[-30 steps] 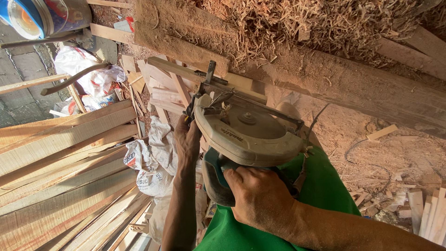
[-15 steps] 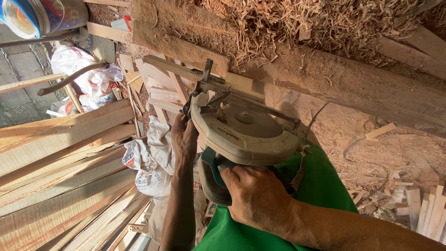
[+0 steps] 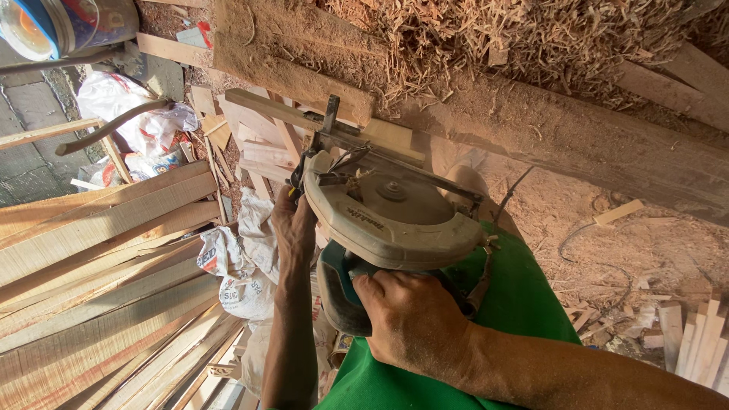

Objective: The person cuts thin wooden strips with a handheld circular saw, bracing each strip against their leg and a wooden beam. They reposition strips, measure and mark a strip using a small square, cut it to length, and set the cut pieces aside.

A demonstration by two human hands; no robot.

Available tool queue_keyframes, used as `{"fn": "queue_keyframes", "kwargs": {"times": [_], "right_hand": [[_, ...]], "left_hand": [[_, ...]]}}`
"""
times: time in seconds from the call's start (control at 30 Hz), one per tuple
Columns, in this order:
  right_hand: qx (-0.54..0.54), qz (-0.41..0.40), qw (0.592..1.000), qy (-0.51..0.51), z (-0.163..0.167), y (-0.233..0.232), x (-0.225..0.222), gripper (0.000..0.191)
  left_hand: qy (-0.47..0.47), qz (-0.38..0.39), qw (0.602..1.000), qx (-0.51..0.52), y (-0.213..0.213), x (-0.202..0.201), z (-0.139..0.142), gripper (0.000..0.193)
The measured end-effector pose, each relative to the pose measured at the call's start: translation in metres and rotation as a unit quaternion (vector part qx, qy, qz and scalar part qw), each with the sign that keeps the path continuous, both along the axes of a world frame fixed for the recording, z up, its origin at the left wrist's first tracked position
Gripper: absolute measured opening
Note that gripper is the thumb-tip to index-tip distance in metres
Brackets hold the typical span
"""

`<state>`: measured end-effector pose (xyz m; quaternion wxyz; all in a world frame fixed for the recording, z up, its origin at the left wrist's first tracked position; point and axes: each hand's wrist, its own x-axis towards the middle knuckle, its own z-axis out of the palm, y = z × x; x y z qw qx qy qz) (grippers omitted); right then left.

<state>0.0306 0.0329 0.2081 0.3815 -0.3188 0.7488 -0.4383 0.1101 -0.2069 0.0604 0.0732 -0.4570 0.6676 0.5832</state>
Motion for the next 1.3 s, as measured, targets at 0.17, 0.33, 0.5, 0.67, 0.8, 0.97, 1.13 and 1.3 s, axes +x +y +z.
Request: {"fn": "queue_keyframes", "kwargs": {"times": [0.17,0.33,0.5,0.67,0.8,0.97,1.13,1.3], "right_hand": [[0.005,0.004,1.0,-0.004,0.001,-0.006,-0.005,0.041],[-0.023,-0.006,0.998,0.05,0.002,-0.016,-0.01,0.037],[-0.033,-0.022,0.998,0.046,-0.004,-0.039,-0.016,0.038],[-0.094,-0.012,0.995,0.042,-0.017,-0.081,-0.022,0.041],[-0.129,-0.018,0.99,0.045,-0.021,-0.098,-0.02,0.043],[-0.206,-0.016,0.975,0.085,-0.007,-0.069,0.0,0.061],[-0.161,0.001,0.985,0.065,0.005,-0.011,0.016,0.061],[-0.118,-0.031,0.992,0.042,0.008,0.044,0.019,0.057]], "left_hand": [[0.002,-0.006,1.0,-0.007,-0.003,-0.002,0.006,0.027],[-0.002,-0.008,0.999,-0.043,-0.016,0.0,0.003,0.029],[0.001,-0.026,0.995,-0.101,-0.058,0.008,-0.015,0.027],[0.173,-0.082,0.978,-0.076,-0.126,-0.001,0.001,0.024],[0.121,-0.045,0.97,-0.205,-0.146,-0.009,0.061,0.018],[0.077,0.032,0.963,-0.256,-0.104,0.02,0.12,0.018],[0.117,0.006,0.978,-0.175,-0.051,0.039,0.107,0.02],[0.069,0.015,0.992,-0.109,0.005,0.029,0.075,0.03]]}}
